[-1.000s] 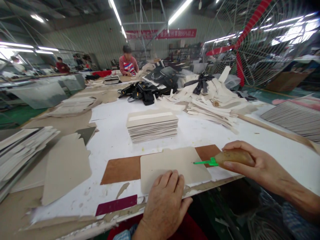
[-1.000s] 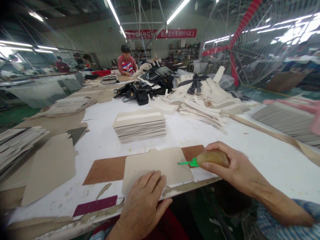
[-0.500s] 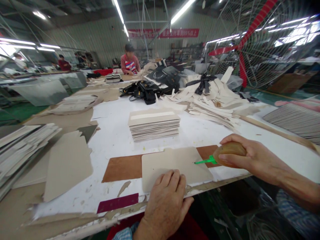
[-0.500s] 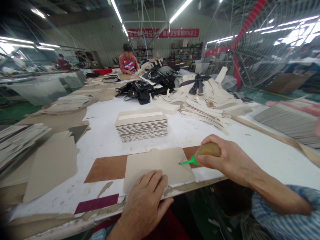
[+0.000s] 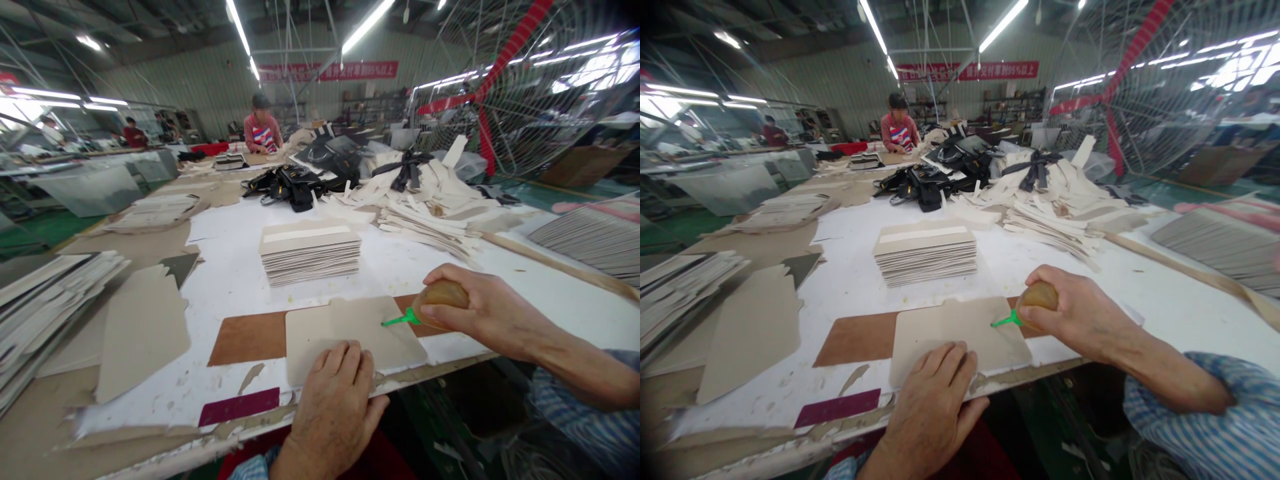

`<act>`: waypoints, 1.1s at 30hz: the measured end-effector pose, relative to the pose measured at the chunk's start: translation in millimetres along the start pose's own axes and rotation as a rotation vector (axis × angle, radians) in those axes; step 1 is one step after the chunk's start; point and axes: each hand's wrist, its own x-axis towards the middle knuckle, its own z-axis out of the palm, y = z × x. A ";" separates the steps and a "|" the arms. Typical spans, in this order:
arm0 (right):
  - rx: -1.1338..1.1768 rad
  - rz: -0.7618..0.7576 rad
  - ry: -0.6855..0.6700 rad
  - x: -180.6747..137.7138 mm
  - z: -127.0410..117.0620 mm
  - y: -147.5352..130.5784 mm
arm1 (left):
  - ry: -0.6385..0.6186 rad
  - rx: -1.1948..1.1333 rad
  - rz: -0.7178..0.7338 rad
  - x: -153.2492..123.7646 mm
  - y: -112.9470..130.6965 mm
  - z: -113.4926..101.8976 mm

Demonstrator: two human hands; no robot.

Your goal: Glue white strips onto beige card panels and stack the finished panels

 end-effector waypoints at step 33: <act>0.584 0.184 0.094 -5.1 33.1 -4.0 | 0.050 0.051 0.033 2.3 4.6 -7.7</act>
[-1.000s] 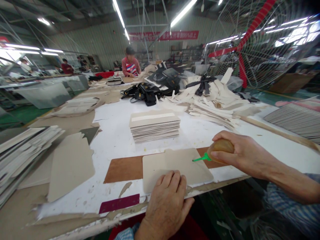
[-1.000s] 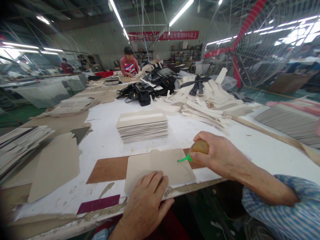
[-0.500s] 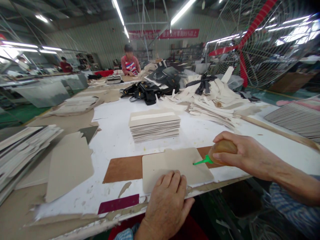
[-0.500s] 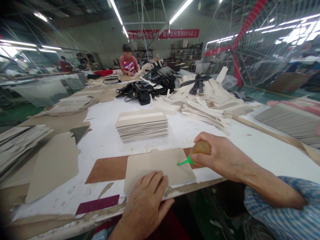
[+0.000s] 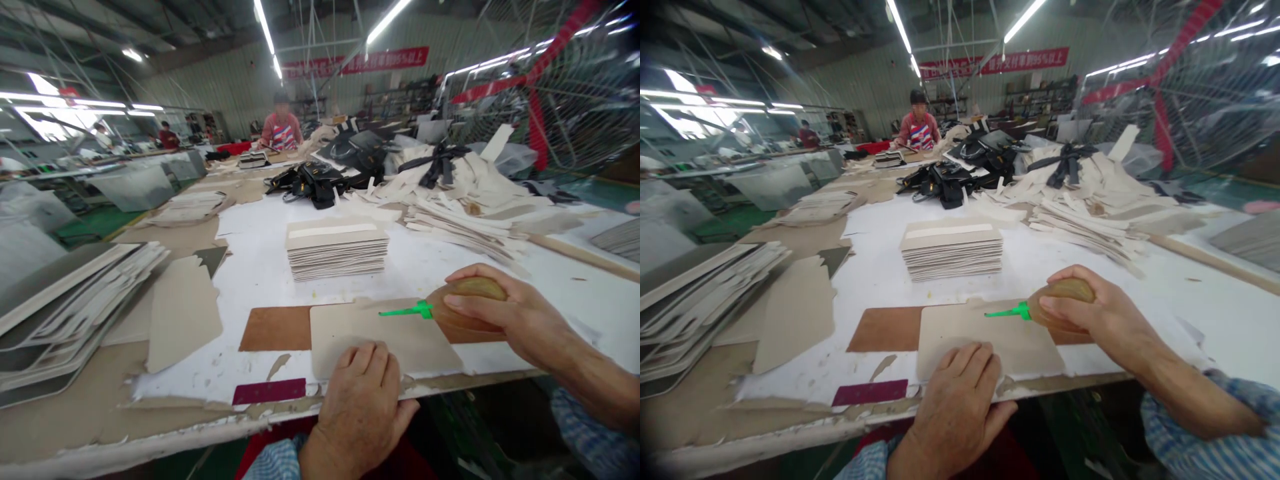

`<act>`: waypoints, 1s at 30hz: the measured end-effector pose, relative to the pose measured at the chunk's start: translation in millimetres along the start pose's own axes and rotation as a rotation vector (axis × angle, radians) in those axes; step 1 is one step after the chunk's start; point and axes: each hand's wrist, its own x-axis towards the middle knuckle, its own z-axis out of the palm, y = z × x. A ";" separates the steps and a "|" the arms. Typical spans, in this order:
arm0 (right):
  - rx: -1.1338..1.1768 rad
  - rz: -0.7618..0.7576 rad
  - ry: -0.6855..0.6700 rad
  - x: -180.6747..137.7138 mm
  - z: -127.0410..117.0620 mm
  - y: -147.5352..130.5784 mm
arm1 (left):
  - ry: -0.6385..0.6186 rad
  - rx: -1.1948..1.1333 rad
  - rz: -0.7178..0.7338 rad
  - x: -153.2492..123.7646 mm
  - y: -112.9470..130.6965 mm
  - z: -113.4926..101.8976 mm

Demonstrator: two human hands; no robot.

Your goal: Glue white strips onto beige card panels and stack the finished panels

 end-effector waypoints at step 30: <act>-0.309 -0.274 -0.368 10.6 71.7 -32.4 | 0.061 0.069 0.082 -1.5 0.3 8.2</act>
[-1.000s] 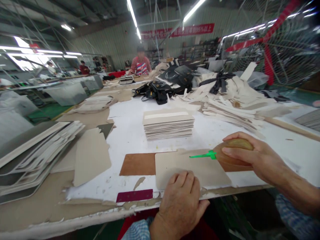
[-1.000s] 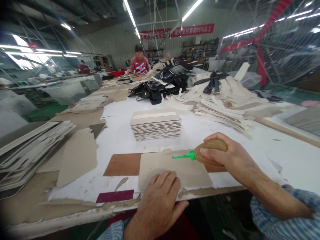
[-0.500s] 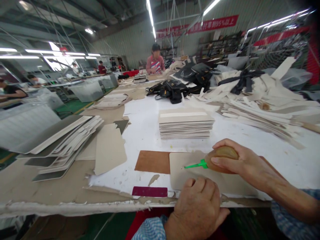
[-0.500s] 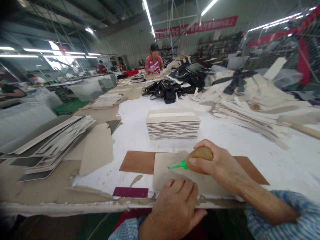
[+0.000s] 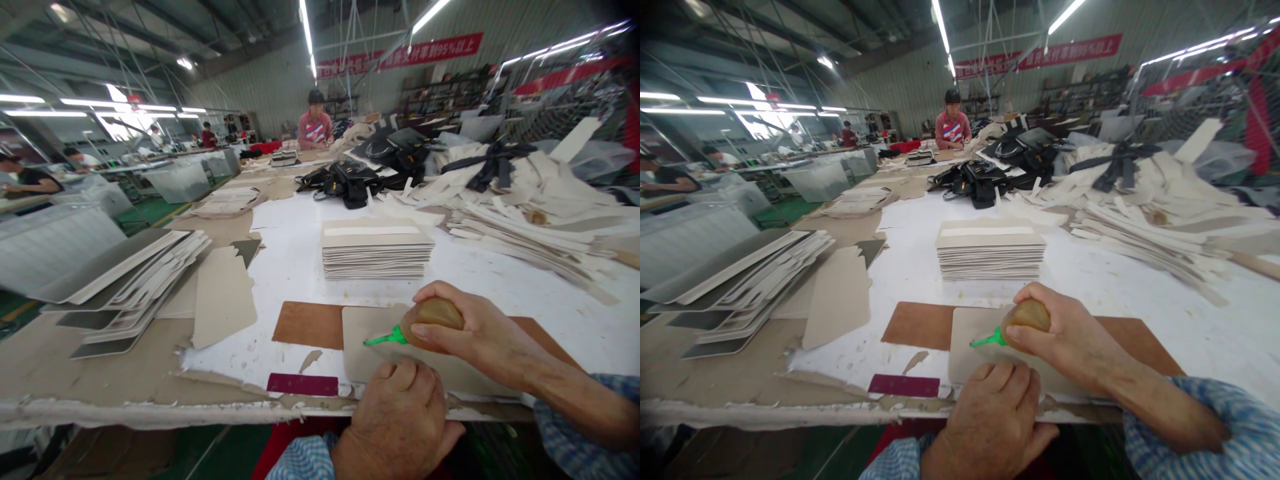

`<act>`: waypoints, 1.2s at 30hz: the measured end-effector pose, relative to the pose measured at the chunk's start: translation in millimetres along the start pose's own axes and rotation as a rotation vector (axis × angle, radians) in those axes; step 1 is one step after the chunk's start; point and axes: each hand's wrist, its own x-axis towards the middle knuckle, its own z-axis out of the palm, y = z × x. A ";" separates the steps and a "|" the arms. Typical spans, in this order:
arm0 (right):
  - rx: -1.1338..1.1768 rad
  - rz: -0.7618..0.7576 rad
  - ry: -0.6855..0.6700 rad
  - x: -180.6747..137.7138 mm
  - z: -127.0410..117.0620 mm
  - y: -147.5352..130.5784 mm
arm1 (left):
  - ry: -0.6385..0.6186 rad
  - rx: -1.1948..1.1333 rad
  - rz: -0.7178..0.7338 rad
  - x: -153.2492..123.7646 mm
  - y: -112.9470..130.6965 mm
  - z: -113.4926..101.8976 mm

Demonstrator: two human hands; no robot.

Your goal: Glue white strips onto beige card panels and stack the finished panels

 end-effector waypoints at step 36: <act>-0.156 -0.020 0.071 2.0 -8.9 -10.1 | 0.008 0.005 -0.020 0.2 1.6 -3.8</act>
